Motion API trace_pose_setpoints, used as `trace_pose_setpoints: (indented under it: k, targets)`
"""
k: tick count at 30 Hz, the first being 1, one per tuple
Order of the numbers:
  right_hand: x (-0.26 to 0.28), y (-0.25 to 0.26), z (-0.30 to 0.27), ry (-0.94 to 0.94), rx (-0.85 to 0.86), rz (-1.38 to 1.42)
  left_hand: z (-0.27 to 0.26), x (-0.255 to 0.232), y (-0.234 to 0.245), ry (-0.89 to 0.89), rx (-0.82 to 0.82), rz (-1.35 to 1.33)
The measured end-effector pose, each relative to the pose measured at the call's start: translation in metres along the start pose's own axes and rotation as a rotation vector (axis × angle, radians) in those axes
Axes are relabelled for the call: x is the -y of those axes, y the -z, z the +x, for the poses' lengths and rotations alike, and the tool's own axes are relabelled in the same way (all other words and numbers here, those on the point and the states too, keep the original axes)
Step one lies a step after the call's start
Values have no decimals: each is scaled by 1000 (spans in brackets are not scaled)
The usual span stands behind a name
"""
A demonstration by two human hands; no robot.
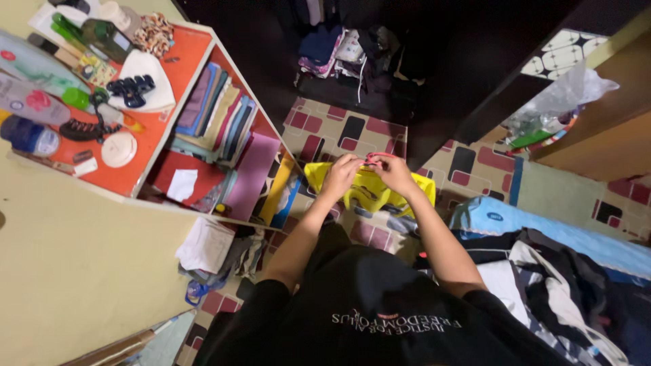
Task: The person hangs several shirts on hangers and places them in a wardrobe. They pick up shirts from a bed, place them on hangers, and hang them on a rod inside a dark wardrobe.
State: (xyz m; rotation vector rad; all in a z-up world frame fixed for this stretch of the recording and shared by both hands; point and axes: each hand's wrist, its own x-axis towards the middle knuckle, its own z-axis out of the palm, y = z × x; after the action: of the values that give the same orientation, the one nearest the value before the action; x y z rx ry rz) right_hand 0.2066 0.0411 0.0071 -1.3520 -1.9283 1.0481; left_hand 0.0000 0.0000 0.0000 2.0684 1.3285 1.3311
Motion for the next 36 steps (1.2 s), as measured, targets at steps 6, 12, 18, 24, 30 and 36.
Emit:
trace_pose_setpoints:
  k: [6, 12, 18, 24, 30, 36]
  targets:
    - [2, 17, 52, 130, -196, 30, 53, 13, 4, 58, -23, -76]
    - [8, 29, 130, 111, -175, 89, 126, 53, 19, -5, 27, -109]
    - [25, 46, 206, 124, -199, 105, 200, 97, 25, -71, 3, -190]
    - [55, 72, 266, 393, -413, -85, 270, 127, 29, -115, -23, -189]
    - [81, 98, 317, 409, -635, -463, 336, 135, 31, -120, -130, -174]
    - [85, 135, 387, 408, -575, -260, 404, 135, 45, -191, -142, -2]
